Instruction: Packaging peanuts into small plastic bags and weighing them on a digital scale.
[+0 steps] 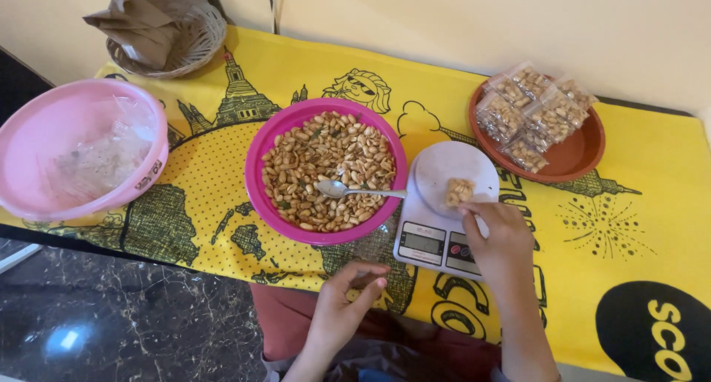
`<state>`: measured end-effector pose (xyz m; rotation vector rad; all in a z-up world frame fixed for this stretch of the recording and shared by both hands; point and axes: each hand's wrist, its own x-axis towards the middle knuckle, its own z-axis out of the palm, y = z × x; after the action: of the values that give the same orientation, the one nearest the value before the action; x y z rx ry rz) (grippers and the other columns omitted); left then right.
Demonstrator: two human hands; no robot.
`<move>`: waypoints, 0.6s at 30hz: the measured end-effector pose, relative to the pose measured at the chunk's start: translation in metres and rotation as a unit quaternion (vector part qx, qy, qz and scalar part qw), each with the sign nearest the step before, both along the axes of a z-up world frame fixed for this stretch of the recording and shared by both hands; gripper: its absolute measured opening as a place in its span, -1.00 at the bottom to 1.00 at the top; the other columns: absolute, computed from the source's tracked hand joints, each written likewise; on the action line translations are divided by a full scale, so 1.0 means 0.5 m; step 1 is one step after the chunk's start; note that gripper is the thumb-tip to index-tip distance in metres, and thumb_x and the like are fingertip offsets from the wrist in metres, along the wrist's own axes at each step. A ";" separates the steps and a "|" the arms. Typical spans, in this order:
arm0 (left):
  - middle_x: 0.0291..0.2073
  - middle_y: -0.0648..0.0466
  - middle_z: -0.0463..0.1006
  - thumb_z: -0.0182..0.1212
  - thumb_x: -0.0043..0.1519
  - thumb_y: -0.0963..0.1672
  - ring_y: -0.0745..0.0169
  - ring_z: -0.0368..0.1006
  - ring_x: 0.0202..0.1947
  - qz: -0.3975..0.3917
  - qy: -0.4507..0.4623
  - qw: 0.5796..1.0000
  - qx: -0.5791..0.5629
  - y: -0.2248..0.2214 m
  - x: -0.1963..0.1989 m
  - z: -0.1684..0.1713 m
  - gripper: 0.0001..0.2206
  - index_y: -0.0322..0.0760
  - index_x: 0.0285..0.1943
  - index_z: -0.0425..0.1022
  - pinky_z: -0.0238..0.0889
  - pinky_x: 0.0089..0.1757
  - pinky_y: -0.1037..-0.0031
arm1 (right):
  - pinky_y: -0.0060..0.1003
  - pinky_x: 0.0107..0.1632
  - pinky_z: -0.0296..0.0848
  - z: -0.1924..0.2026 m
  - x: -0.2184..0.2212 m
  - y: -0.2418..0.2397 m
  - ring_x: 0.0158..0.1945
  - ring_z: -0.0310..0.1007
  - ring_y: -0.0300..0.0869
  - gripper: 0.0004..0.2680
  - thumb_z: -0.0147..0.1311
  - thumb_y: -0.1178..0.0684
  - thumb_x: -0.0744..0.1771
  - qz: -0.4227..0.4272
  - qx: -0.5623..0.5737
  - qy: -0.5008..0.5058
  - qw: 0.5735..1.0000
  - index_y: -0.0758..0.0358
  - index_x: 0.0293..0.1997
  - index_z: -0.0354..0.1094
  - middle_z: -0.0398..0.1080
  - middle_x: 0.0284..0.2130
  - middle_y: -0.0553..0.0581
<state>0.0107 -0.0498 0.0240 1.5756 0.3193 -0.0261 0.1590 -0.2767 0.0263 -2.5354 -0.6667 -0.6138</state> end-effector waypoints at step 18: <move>-0.25 -0.13 0.57 -0.17 0.40 0.06 0.06 0.53 -0.32 -0.061 -0.060 0.938 -0.337 0.033 -0.018 -0.015 -0.51 -0.39 0.24 0.42 0.45 -0.20 0.34 | -0.12 -0.14 0.46 0.085 -0.010 0.190 -0.09 0.43 -0.09 -0.61 -0.04 -0.29 0.36 0.026 0.038 0.198 0.979 0.16 0.14 0.44 0.51 -0.18 0.10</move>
<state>0.0019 -0.0330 0.0164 0.9060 0.0950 -0.1219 0.1538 -0.1816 0.0688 -2.4561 -0.5497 -0.1033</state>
